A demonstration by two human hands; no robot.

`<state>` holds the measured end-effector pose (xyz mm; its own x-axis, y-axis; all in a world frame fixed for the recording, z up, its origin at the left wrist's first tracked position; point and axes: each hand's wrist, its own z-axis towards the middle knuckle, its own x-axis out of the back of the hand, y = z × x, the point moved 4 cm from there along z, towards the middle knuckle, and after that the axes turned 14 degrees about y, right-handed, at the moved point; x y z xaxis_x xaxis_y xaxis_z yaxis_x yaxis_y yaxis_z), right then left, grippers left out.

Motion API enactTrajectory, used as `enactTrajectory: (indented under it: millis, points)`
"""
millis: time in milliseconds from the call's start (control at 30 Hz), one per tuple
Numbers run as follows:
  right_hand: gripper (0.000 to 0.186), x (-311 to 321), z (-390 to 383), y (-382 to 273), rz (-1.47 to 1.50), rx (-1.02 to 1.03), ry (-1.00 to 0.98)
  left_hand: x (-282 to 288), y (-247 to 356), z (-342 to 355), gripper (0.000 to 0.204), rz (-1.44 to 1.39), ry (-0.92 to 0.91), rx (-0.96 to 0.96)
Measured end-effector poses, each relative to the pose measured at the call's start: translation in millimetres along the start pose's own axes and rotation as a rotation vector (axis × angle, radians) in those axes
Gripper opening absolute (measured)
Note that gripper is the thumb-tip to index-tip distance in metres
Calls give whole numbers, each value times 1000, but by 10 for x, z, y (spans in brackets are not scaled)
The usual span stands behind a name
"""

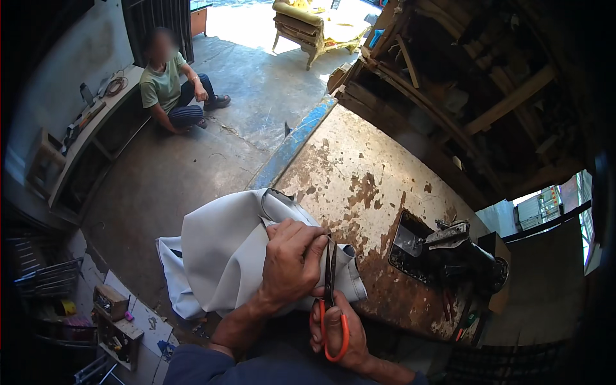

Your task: The person trims the edge of a piece of white fabric using shears and then feeds the fabric through a vintage sewing machine, while another person assists by holding the other end of the fabric.

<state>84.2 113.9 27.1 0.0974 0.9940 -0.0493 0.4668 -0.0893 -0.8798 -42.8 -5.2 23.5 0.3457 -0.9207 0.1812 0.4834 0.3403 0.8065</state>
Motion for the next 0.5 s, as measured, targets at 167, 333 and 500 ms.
enactTrajectory:
  millis: [167,333,500]
  points:
    - [77,15,-15,-2,-2,-11,-22,7,15,-19,6,31,17,10]
    - [77,63,-3,-25,-4,-25,-15,-21,50,-61,6,55,54,-26]
    - [72,109,118,113,-256,251,107,-30,29,-70,8,51,3,33]
